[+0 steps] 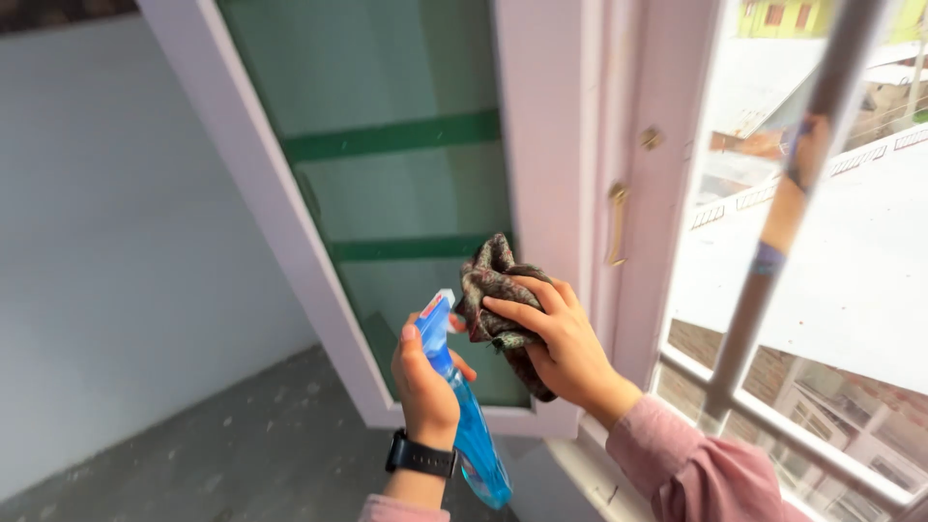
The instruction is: The person sprays a blue cleaning solution onto a window screen and frame, then wipes the surfaces with a patterned cloth. They clean the screen mesh, the white frame, and the windowsill in a continuous sequence.
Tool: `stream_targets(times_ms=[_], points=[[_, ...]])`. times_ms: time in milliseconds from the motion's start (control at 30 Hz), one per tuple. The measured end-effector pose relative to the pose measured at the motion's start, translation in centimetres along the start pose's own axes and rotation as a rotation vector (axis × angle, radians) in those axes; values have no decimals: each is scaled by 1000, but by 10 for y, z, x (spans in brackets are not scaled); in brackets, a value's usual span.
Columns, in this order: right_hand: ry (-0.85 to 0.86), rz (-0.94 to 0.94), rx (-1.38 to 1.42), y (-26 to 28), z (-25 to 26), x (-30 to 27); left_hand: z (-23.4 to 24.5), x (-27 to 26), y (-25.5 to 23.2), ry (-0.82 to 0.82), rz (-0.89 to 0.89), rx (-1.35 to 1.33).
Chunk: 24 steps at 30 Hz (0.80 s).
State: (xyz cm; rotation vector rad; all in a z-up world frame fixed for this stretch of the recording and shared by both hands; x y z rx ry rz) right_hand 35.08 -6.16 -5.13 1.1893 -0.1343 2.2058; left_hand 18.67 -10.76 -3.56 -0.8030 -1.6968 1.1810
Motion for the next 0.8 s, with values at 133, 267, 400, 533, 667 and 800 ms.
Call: stream_targets(times_ms=[133,267,400,533,667,800], points=[[-356,-42,66,10,64,16,-31,-18,-38,1,74,-14],[-579,-177,-141,-10,105,41,-63,-22,-79,44,3,-18],[-692,-211,-198,-27,136,64,-92,-25,-124,74,-12,-26],[-742,-238,-251,-42,155,91,-122,-8,-149,127,-63,-35],[-681,-180,-434,-73,149,117,-145,9,-164,215,-241,-114],[-614,-204,-469,-87,136,127,-160,15,-184,202,-228,-138]])
Point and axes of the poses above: each hand's wrist, its own x-axis towards the middle knuckle, its own z-axis out of the back of the hand, y = z × x, the point moved 3 cm from there along x, towards the middle knuckle, and after that the axes turned 1 degree about x, right-handed, at the moved point
